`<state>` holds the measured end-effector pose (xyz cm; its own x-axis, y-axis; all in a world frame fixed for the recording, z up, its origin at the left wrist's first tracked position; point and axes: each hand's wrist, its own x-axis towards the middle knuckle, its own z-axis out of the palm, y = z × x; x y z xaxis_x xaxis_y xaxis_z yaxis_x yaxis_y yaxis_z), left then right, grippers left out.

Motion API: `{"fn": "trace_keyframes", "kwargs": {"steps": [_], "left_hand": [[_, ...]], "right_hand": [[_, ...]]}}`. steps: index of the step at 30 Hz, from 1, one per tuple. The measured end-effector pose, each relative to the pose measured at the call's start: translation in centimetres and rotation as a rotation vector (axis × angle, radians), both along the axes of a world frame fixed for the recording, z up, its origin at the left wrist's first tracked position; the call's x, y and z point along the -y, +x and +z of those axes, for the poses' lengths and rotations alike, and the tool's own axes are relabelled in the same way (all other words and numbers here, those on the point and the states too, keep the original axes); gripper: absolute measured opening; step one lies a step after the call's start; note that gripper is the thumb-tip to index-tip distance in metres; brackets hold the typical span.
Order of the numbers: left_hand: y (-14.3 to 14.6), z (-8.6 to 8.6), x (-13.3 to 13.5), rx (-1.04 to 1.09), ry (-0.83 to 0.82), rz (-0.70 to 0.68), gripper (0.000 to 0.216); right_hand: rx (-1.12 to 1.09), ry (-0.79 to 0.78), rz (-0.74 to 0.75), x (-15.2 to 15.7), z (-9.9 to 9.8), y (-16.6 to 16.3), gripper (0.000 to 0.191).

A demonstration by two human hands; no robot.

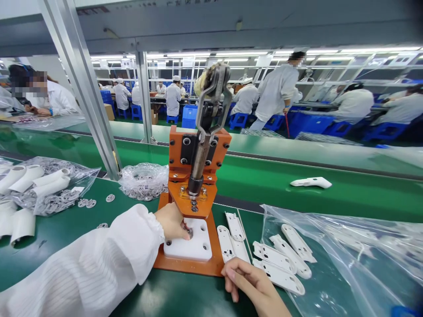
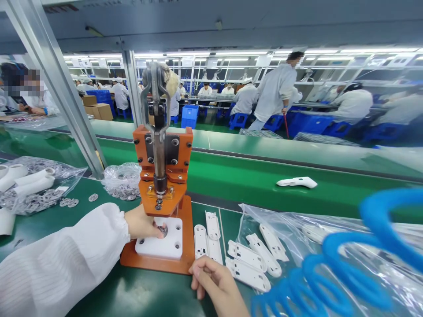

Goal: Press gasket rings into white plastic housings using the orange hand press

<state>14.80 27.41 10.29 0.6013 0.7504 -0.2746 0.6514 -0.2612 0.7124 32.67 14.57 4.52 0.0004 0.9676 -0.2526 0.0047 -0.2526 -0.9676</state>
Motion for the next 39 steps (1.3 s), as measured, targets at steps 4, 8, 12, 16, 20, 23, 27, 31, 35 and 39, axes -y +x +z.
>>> {"fn": "trace_keyframes", "kwargs": {"steps": [4, 8, 12, 16, 20, 23, 27, 31, 35, 39], "left_hand": [[0.0, 0.3, -0.1, 0.051, -0.087, -0.017, 0.029], [-0.1, 0.2, -0.1, 0.062, -0.048, 0.013, 0.02], [-0.2, -0.3, -0.1, 0.076, 0.007, 0.026, 0.02], [-0.3, -1.1, 0.1, 0.121, 0.038, 0.014, 0.019], [-0.2, -1.5, 0.2, 0.139, 0.075, -0.023, 0.018], [-0.8, -0.5, 0.1, 0.123, 0.115, -0.083, 0.017], [-4.3, 2.6, 0.9, 0.053, 0.243, -0.118, 0.015], [-9.5, 4.0, 3.3, -0.276, 0.407, -0.036, 0.024], [-12.6, 1.8, 5.6, -0.446, 0.509, 0.054, 0.021], [-12.9, -1.4, 7.1, -0.463, 0.649, 0.088, 0.018]], "right_hand": [[0.011, 0.03, -0.022, 0.3, 0.1, -0.1, 0.044], [-0.006, 0.081, -0.075, 0.4, 0.3, -0.4, 0.04], [0.008, 0.092, -0.089, 0.3, 0.2, -0.4, 0.04], [0.026, 0.079, -0.061, 0.1, 0.1, -0.4, 0.039], [0.036, 0.092, -0.066, 0.1, 0.0, -0.4, 0.041], [0.047, 0.1, -0.062, 0.1, -0.1, -0.5, 0.041], [0.055, 0.102, -0.048, 0.1, 0.0, -0.4, 0.042], [0.041, 0.108, -0.04, 0.1, 0.1, -0.4, 0.041], [0.023, 0.122, -0.055, -0.1, 0.1, -0.5, 0.041], [0.006, 0.128, -0.057, 0.0, 0.2, -0.6, 0.04]]}}
